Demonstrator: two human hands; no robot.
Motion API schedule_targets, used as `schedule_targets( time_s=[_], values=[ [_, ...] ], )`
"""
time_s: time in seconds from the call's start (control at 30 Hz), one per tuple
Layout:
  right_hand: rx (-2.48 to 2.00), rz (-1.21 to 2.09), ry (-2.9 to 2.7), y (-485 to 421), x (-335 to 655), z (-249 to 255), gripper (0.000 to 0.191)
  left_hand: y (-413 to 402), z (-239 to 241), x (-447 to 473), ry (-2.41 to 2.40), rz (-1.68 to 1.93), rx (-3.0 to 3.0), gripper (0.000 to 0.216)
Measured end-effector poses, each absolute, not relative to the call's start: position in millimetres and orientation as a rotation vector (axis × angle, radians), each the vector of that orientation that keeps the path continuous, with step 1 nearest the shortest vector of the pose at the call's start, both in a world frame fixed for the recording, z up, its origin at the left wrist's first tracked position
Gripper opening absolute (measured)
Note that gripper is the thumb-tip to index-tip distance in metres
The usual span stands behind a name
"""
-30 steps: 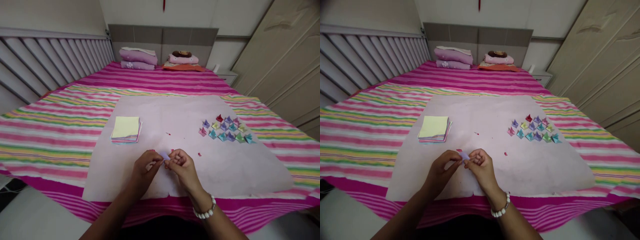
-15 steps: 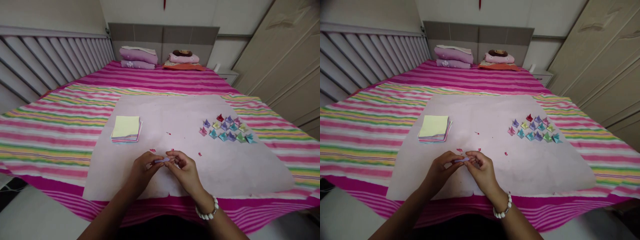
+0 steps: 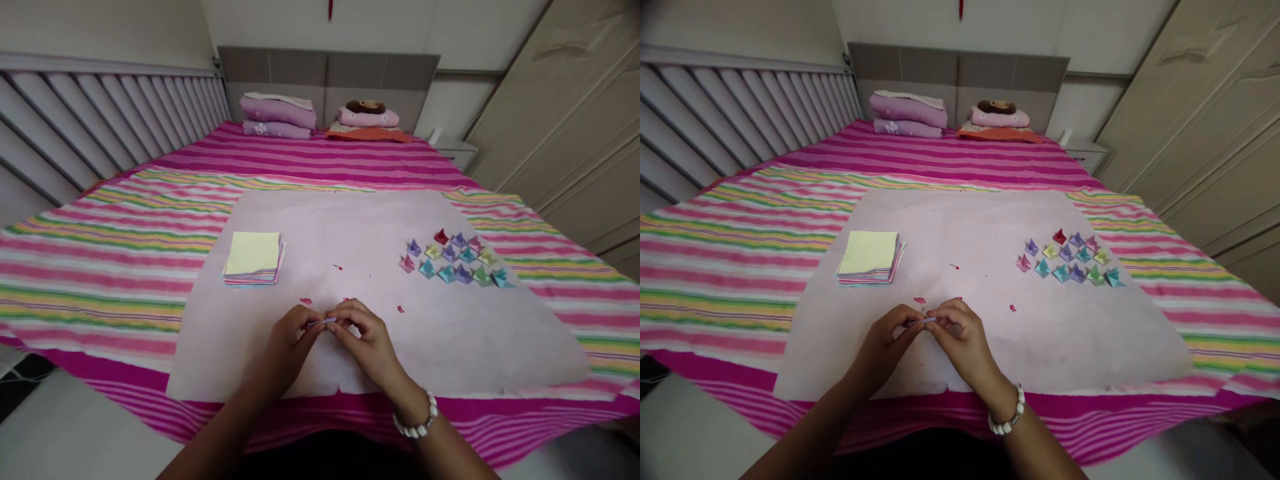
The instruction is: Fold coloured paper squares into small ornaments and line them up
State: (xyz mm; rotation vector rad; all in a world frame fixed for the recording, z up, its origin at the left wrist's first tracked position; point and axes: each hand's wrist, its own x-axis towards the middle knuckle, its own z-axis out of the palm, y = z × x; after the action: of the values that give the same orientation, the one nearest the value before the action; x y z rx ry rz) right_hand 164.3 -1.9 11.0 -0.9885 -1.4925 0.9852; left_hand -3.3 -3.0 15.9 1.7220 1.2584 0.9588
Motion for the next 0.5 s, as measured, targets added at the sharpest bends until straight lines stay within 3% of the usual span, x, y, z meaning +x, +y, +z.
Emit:
schedule_targets(
  time_s=[0.27, 0.5],
  values=[
    [-1.002, 0.974, -1.490, -2.9, 164.5, 14.0, 0.010, -2.3, 21.2, 0.3, 1.337, 1.007, 1.615, 0.016],
    [-1.014, 1.214, -1.483, 0.1, 170.2, 13.6, 0.009, -0.2, 25.5, -10.1, 1.320, 0.900, 1.485, 0.028]
  ],
)
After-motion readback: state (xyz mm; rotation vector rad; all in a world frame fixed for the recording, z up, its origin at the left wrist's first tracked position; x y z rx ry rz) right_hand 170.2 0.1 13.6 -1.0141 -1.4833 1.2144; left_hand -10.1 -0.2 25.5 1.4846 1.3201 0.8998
